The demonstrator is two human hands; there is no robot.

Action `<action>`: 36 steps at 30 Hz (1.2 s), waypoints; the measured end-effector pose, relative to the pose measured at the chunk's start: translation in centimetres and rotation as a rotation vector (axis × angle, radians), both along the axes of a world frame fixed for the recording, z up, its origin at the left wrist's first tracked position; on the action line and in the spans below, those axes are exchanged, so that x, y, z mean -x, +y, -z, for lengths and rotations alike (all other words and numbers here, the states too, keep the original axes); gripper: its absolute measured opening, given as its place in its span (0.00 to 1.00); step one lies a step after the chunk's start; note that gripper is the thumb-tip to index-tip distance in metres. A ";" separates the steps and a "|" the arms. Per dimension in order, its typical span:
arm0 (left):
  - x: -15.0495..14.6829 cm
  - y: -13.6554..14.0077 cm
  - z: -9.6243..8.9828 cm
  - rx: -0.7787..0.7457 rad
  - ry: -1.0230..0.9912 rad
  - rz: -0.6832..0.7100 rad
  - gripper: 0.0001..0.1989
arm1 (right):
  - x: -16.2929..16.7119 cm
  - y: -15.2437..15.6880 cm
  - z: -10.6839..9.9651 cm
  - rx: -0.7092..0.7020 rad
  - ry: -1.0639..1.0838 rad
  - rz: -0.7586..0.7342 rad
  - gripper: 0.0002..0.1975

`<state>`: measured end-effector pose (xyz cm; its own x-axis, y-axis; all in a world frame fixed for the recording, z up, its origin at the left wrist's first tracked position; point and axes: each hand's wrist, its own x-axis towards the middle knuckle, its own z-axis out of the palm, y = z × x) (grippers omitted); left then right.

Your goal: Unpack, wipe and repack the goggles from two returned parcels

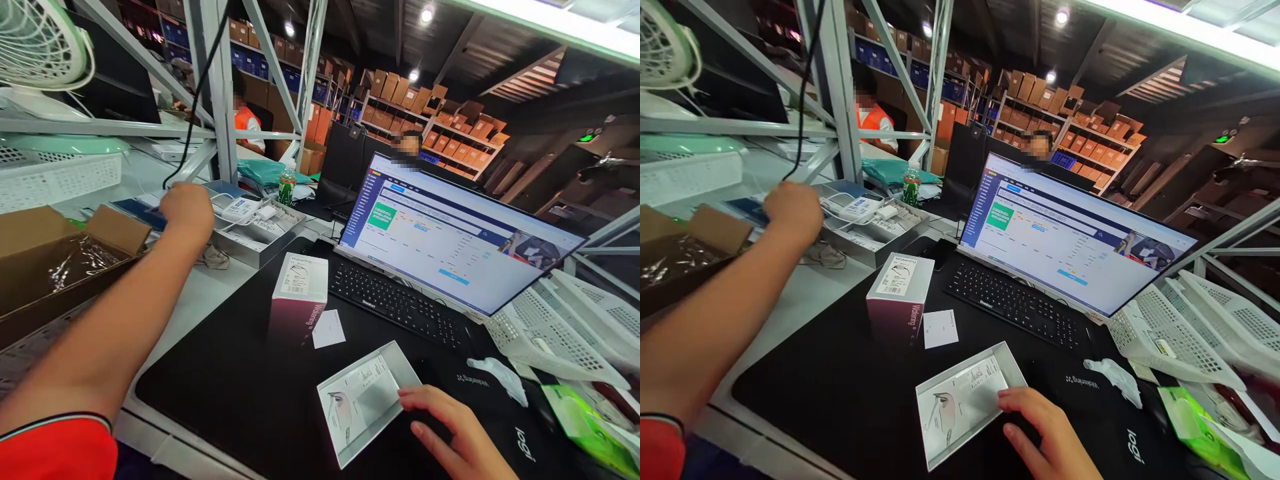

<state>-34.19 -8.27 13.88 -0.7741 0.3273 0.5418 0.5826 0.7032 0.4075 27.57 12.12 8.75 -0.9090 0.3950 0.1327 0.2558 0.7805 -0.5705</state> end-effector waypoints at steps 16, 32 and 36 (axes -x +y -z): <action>-28.6 -0.3 5.2 -0.065 0.509 1.187 0.38 | 7.1 -1.7 -4.1 0.786 0.463 -0.089 0.35; -38.1 0.2 15.5 0.068 0.054 0.972 0.59 | 2.0 2.4 1.5 -0.337 0.208 0.091 0.16; -37.9 0.4 17.1 0.014 -0.024 0.967 0.56 | 3.1 1.3 2.2 -0.415 -0.045 -0.066 0.23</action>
